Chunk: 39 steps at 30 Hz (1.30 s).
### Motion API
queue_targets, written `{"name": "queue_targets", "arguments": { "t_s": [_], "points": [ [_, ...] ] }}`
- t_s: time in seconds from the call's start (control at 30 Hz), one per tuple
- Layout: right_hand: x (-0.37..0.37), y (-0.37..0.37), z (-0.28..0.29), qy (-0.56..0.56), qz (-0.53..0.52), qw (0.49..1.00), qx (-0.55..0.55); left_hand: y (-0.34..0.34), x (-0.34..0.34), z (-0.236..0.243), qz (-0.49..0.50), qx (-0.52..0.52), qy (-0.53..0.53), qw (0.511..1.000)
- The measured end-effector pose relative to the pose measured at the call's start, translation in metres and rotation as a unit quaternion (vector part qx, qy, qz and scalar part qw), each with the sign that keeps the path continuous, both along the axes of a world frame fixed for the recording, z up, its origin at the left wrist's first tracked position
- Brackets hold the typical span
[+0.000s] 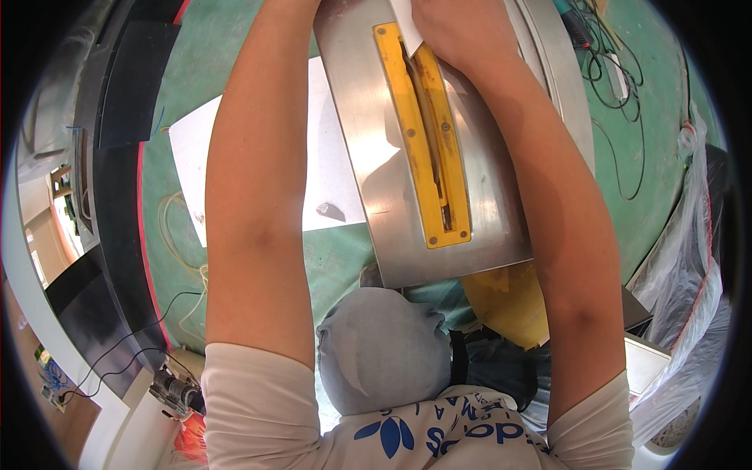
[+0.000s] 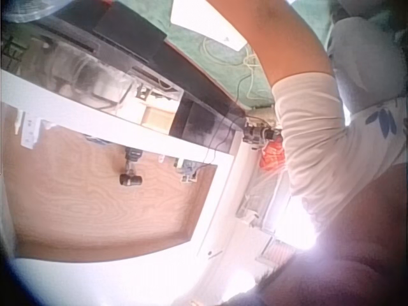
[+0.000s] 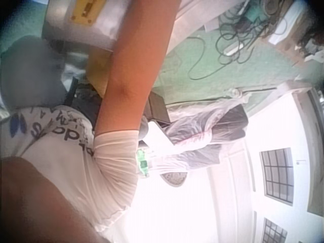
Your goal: Using a table saw and an angle grinder to shape and trim pieces of decorative molding for installation.
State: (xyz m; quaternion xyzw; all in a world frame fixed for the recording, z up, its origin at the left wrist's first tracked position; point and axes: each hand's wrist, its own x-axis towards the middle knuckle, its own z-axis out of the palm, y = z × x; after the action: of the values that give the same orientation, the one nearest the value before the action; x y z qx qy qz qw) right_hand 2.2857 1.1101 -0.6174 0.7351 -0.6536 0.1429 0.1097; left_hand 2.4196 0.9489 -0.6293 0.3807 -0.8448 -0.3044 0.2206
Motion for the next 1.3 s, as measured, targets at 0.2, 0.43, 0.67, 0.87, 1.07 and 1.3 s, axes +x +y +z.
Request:
{"name": "queue_targets", "arguments": {
  "t_s": [0.2, 0.43, 0.67, 0.87, 1.07, 1.3],
  "points": [
    [0.006, 0.002, -0.005, -0.131, -0.035, 0.989, -0.056, -0.004, 0.0, -0.003, -0.014, 0.01, 0.004, 1.0],
    [0.004, 0.003, -0.001, -0.125, -0.034, 0.991, -0.045, -0.003, 0.0, -0.001, -0.005, 0.004, -0.007, 1.0],
    [0.008, 0.006, -0.002, -0.146, -0.041, 0.986, -0.07, -0.002, 0.0, -0.003, -0.009, 0.015, 0.006, 1.0],
    [0.007, 0.008, -0.001, -0.145, -0.032, 0.987, -0.068, -0.003, 0.0, -0.003, -0.017, 0.017, 0.012, 1.0],
    [0.006, 0.009, 0.003, -0.146, -0.035, 0.987, -0.05, -0.002, -0.002, -0.003, -0.013, 0.028, 0.01, 0.999],
    [0.009, 0.011, 0.004, -0.154, -0.057, 0.986, -0.039, -0.002, -0.003, -0.005, -0.019, 0.039, 0.028, 0.999]
  ]
}}
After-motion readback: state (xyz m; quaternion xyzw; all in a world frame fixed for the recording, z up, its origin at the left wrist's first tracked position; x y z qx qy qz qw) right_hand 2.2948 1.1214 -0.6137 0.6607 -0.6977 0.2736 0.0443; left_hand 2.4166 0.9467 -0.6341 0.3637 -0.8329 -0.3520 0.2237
